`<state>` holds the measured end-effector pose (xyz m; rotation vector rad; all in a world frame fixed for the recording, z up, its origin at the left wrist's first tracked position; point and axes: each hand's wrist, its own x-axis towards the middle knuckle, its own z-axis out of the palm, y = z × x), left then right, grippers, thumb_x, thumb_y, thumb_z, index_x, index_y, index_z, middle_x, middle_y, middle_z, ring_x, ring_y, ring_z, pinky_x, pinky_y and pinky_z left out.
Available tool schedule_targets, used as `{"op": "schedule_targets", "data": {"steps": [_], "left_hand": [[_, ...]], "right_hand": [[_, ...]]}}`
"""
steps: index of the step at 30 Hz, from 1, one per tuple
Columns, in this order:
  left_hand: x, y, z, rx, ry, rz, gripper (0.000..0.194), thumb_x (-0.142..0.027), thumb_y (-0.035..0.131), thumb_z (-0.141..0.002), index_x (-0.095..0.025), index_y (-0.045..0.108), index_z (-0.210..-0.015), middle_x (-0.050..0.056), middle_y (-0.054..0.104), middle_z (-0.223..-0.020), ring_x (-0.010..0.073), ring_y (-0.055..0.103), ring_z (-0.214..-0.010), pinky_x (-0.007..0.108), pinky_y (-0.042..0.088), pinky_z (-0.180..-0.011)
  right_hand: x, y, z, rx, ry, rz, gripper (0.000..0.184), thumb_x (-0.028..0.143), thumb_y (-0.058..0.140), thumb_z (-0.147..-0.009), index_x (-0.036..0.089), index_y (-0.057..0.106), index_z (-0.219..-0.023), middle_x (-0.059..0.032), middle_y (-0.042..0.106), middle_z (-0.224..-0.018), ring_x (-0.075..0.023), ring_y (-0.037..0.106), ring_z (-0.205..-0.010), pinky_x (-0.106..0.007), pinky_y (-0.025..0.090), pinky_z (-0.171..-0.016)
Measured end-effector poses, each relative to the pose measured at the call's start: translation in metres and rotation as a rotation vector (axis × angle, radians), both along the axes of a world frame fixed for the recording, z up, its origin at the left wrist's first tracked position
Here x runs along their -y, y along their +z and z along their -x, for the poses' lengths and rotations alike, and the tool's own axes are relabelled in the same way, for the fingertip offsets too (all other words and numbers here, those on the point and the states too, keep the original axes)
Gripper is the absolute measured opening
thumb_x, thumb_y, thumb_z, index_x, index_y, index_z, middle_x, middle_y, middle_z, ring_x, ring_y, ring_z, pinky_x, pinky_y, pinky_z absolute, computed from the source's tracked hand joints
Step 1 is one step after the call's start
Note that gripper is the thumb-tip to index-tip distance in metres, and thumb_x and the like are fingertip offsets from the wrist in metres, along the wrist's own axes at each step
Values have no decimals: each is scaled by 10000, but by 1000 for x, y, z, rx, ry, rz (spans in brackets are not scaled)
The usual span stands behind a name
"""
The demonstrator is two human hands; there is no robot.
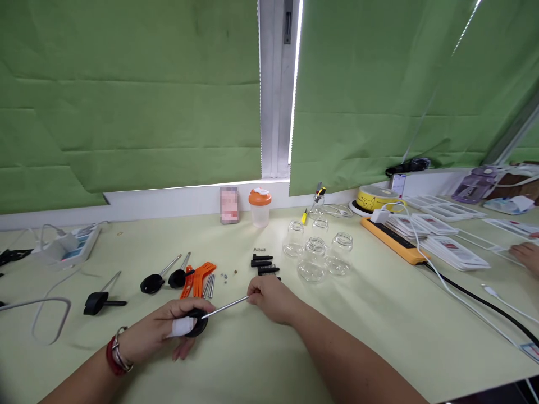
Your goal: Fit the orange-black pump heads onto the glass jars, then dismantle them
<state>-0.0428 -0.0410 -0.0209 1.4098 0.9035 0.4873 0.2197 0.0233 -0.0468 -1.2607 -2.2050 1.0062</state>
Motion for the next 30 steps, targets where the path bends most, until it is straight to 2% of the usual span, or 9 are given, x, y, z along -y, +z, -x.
{"op": "schedule_targets", "data": {"steps": [3,7,10,13,15,18,22,26,30], "left_hand": [[-3,-2,2,42,71,-10,435,-441,665,-703,-205,523,-1040,-42,465,-609,93,432,-461,209,337,-447],[-6,1,6,-1,136,-161,543,-270,819,-474,-213,516,-920,-38,446,-718,87,375,-595,180,298,-502],[-5,4,7,0,153,-160,456,-250,785,-514,-199,514,-877,-33,457,-713,91,370,-612,186,298,-522],[-3,5,5,46,150,6,409,-279,719,-592,-205,497,-928,-23,528,-716,53,301,-488,176,227,-440],[-3,5,2,63,164,91,384,-276,680,-624,-206,495,-953,10,593,-813,33,253,-440,173,178,-402],[-2,6,-3,87,213,64,374,-199,697,-574,-176,550,-917,33,591,-956,44,348,-512,169,232,-426],[-4,8,-6,102,263,116,366,-183,717,-555,-166,583,-895,-4,574,-853,56,425,-577,154,283,-454],[-7,3,-5,54,301,212,314,-276,702,-643,-165,559,-900,-32,554,-773,-2,266,-392,162,140,-338],[-10,-7,-4,-46,288,179,282,-340,679,-706,-155,547,-874,-49,525,-678,-4,249,-345,169,141,-320]], "right_hand": [[-2,-6,-1,-161,3,157,66,210,593,-756,177,638,-789,-4,607,-705,-116,506,-627,-219,390,-577],[-2,-9,0,-356,22,330,121,240,673,-690,167,660,-786,15,579,-659,-105,506,-617,-222,407,-599],[-2,-7,0,-426,9,400,163,248,714,-648,156,678,-777,17,579,-652,-98,504,-607,-220,405,-594],[-2,-4,-1,-453,-15,456,189,256,730,-634,147,676,-778,23,570,-628,-80,471,-552,-204,367,-528],[-2,-2,-1,-463,-26,480,188,258,732,-632,145,668,-768,30,560,-604,-69,446,-522,-195,338,-497],[-2,1,-1,-468,-28,484,171,266,716,-647,144,648,-747,27,577,-597,-60,421,-496,-187,305,-470],[-2,0,-1,-448,-15,494,165,299,669,-697,151,614,-744,11,620,-617,-45,357,-438,-181,250,-426],[-3,-2,-3,-470,23,532,177,323,641,-730,155,593,-760,4,629,-635,-39,339,-417,-178,238,-409],[-4,-2,-3,-480,30,537,145,274,635,-724,143,604,-777,-3,631,-644,-34,356,-426,-169,252,-409]]}}
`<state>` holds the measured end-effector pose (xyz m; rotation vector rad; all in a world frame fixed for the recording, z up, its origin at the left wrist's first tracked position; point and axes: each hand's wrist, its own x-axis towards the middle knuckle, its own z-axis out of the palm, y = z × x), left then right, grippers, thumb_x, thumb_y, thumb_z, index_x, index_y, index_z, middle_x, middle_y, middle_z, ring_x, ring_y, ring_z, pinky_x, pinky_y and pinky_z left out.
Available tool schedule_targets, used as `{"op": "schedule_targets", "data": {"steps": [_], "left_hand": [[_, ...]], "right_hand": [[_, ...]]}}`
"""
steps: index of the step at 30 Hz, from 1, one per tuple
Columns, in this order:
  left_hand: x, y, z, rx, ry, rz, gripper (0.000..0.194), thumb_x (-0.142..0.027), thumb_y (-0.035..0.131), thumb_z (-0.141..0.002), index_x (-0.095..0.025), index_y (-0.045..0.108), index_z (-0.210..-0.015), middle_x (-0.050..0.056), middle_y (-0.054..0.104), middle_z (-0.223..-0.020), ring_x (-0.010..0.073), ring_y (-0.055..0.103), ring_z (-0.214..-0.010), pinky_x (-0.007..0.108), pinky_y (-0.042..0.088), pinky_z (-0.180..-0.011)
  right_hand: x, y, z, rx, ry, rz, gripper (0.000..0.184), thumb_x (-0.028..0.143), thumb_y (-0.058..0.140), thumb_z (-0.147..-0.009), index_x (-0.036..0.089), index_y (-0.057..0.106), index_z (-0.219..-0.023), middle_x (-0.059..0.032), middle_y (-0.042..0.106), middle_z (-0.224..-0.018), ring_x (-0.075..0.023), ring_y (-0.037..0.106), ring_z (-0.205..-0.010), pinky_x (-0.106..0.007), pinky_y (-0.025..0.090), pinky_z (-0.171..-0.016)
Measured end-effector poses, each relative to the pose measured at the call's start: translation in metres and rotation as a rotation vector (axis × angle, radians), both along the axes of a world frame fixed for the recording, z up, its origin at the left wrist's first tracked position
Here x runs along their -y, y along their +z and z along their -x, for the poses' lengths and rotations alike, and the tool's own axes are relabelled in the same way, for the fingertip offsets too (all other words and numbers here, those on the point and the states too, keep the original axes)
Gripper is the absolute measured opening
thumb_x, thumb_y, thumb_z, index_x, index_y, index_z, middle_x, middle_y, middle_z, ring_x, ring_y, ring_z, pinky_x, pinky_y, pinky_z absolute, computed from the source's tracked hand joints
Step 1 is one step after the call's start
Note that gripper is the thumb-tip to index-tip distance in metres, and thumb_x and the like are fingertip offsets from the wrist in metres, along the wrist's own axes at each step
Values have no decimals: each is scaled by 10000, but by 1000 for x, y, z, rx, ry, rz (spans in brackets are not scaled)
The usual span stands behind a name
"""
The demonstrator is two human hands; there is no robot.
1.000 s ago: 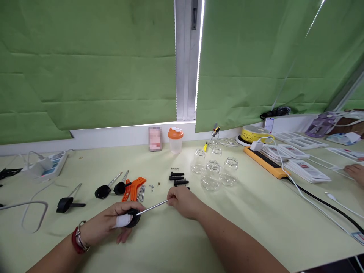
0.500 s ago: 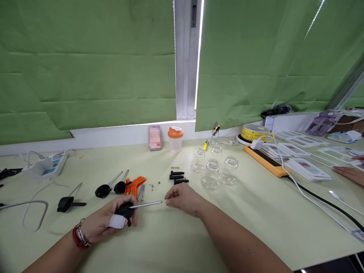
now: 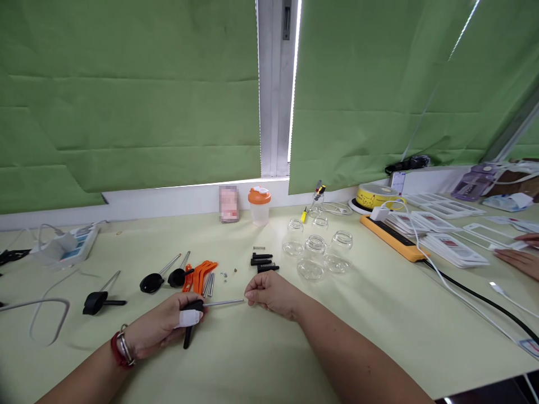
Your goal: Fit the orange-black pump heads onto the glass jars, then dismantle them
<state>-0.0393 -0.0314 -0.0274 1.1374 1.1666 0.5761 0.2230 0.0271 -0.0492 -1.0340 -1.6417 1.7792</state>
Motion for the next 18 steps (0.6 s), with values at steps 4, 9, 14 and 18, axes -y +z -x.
{"op": "schedule_targets", "data": {"steps": [4,9,14,18], "left_hand": [[2,-3,0,-34,-65,-78,273,-361,646,-759,-159,546,-914,-33,540,-705,7,328,-356,161,229,-341],[2,-1,1,-9,-102,-84,267,-361,598,-786,-174,511,-956,-19,566,-760,30,416,-365,175,335,-362],[1,0,3,46,-162,-63,259,-351,600,-773,-181,492,-936,-18,571,-793,51,491,-389,186,390,-384],[1,3,1,55,-184,-73,236,-345,582,-796,-170,501,-933,3,575,-810,55,497,-398,188,382,-391]], "right_hand": [[-1,0,0,16,-13,6,142,227,659,-687,142,620,-794,-1,635,-642,-36,384,-441,-165,284,-413],[-1,0,-3,41,-16,46,189,211,725,-615,149,621,-760,40,584,-580,-34,399,-425,-166,284,-391],[-2,-2,-4,41,-45,71,218,219,756,-585,151,617,-739,55,563,-540,-31,389,-403,-167,271,-372],[-4,-5,-4,0,-50,81,228,222,764,-589,145,619,-747,59,545,-502,-27,364,-387,-166,250,-362]]}}
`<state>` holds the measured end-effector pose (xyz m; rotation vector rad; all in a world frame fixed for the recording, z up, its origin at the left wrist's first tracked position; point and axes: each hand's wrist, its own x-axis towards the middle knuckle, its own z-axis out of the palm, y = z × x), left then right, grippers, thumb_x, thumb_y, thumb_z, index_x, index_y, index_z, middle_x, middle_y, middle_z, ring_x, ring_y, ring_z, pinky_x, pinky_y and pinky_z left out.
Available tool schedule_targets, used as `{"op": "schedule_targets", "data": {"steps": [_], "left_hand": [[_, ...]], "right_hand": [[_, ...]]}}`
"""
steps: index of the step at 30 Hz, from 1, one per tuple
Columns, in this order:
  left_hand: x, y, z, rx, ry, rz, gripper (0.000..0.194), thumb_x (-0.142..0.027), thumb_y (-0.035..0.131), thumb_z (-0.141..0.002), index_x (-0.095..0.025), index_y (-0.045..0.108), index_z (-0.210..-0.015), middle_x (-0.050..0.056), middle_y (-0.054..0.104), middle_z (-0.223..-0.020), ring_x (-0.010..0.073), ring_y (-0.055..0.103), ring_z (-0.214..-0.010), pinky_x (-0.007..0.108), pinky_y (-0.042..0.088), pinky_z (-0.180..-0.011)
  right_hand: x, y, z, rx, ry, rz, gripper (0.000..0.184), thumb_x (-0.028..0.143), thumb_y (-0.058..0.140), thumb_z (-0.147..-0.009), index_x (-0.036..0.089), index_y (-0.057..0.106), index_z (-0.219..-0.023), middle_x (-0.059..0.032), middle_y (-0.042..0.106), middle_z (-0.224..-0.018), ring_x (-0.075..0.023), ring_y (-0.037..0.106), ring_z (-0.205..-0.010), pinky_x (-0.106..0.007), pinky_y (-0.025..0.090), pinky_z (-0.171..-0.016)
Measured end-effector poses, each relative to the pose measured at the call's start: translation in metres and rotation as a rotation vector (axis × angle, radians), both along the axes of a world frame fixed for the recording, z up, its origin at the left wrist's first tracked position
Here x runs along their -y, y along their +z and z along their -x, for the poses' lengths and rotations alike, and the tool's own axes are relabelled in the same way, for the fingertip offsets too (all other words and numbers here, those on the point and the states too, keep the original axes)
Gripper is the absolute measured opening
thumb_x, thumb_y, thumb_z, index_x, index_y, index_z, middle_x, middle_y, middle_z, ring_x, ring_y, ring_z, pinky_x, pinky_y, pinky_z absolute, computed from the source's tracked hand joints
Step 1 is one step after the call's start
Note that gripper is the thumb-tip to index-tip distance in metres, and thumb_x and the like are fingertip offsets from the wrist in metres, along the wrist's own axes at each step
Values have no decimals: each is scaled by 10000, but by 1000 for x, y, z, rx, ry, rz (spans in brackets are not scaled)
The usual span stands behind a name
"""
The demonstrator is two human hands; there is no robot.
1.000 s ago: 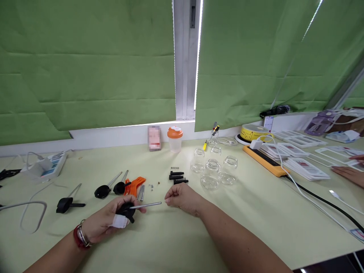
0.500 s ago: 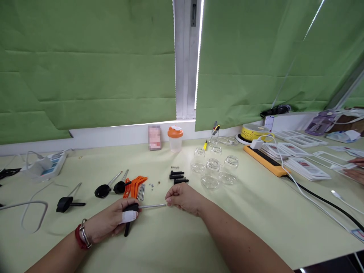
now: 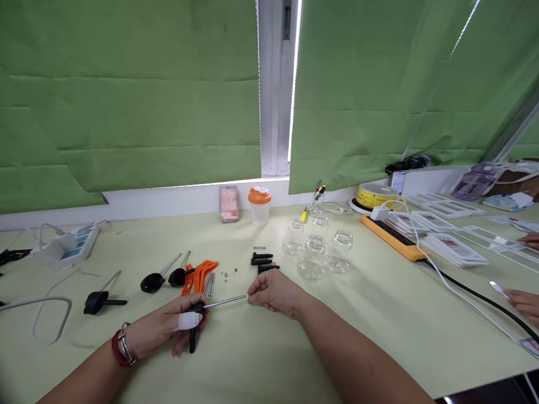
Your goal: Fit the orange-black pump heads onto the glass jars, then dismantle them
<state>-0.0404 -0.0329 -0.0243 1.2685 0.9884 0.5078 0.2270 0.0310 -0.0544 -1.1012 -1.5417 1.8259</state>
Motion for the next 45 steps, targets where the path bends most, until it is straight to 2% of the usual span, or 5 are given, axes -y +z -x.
{"op": "schedule_targets", "data": {"steps": [6,24,33,45], "left_hand": [[2,2,-2,-7,-2,-4,234,-343,559,-816,-169,498,-960,15,576,-823,64,501,-408,196,383,-400],[3,5,-4,-24,-7,-2,229,-372,547,-822,-173,499,-923,30,578,-824,73,504,-425,208,391,-414],[3,6,-4,-38,-10,-9,283,-429,557,-802,-179,502,-923,34,588,-839,83,508,-438,216,400,-422],[2,4,-2,-23,13,4,276,-418,574,-800,-186,518,-937,58,599,-850,101,505,-432,240,383,-424]], "right_hand": [[-1,-1,1,-39,-14,8,249,226,781,-579,142,616,-746,43,581,-526,-26,367,-384,-166,242,-357],[2,0,4,-81,-26,23,230,208,776,-580,134,621,-733,48,567,-493,-27,353,-373,-172,219,-356],[2,1,5,-12,-29,-1,147,209,691,-654,130,617,-753,-35,685,-652,-21,343,-376,-169,233,-362],[8,6,7,67,-13,-57,111,250,619,-711,142,598,-728,-24,671,-659,-33,348,-390,-178,229,-372]]}}
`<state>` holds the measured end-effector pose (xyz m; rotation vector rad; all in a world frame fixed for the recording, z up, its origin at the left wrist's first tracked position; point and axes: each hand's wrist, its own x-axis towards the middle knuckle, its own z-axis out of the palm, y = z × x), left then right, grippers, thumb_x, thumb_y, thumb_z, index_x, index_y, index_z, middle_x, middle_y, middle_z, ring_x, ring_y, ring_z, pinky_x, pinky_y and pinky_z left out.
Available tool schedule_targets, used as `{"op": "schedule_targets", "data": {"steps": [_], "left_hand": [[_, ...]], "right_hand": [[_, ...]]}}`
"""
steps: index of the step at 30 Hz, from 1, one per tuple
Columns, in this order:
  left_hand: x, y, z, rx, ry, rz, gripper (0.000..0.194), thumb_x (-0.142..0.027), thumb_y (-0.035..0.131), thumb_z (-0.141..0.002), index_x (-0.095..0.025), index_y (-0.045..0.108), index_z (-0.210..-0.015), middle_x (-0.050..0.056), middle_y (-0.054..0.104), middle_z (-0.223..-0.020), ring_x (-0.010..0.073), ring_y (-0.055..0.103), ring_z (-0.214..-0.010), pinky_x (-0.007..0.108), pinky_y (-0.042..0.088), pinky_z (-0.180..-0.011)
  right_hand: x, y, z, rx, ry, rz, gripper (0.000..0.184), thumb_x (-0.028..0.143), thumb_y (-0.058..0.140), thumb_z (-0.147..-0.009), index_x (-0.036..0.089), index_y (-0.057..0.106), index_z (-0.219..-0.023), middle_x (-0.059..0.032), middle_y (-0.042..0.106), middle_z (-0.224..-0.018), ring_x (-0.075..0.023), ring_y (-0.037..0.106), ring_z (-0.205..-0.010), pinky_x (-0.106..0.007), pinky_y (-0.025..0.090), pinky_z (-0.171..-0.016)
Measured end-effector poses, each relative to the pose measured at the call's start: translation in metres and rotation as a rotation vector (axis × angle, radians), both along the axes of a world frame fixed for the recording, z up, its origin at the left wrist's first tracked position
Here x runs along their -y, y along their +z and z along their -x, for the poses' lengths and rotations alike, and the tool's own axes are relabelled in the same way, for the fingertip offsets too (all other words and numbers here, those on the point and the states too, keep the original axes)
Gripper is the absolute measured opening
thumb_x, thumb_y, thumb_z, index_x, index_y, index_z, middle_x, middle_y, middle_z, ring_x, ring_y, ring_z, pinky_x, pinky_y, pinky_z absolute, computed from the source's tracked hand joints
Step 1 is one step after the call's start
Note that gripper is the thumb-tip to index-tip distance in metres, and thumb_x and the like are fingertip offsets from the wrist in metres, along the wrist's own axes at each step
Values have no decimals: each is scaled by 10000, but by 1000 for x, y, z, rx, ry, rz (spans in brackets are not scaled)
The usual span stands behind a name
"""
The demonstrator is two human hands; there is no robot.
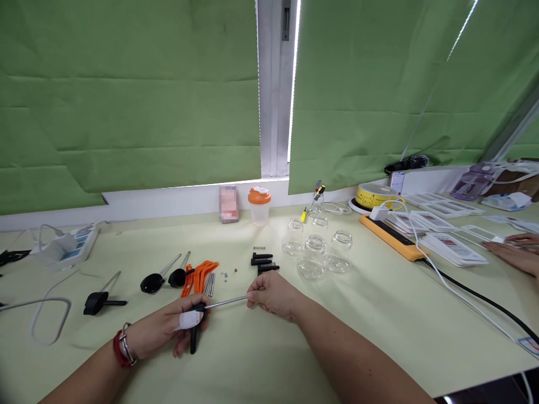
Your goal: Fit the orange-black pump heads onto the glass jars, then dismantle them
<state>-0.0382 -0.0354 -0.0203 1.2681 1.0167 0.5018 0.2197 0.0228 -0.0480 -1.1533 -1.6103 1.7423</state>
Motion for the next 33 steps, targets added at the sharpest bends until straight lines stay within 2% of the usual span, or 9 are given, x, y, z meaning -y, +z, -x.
{"op": "schedule_targets", "data": {"steps": [8,24,33], "left_hand": [[1,1,-1,2,-14,-5,285,-423,567,-811,-176,507,-939,49,592,-851,81,505,-423,219,386,-415],[-1,-1,1,-2,-27,-13,304,-439,560,-812,-175,493,-945,35,588,-847,72,502,-421,204,389,-405],[0,1,0,-16,-17,-10,314,-448,565,-805,-175,494,-944,39,594,-848,80,505,-425,210,394,-407]], "right_hand": [[1,2,1,44,26,-45,145,283,609,-742,151,596,-684,-28,666,-669,-48,362,-412,-189,256,-391],[0,-4,2,95,64,-32,214,362,589,-783,170,551,-696,-7,631,-653,-52,343,-413,-197,248,-401],[-1,-11,0,199,92,-160,325,404,471,-867,162,558,-669,-7,555,-613,-78,362,-476,-199,271,-451]]}}
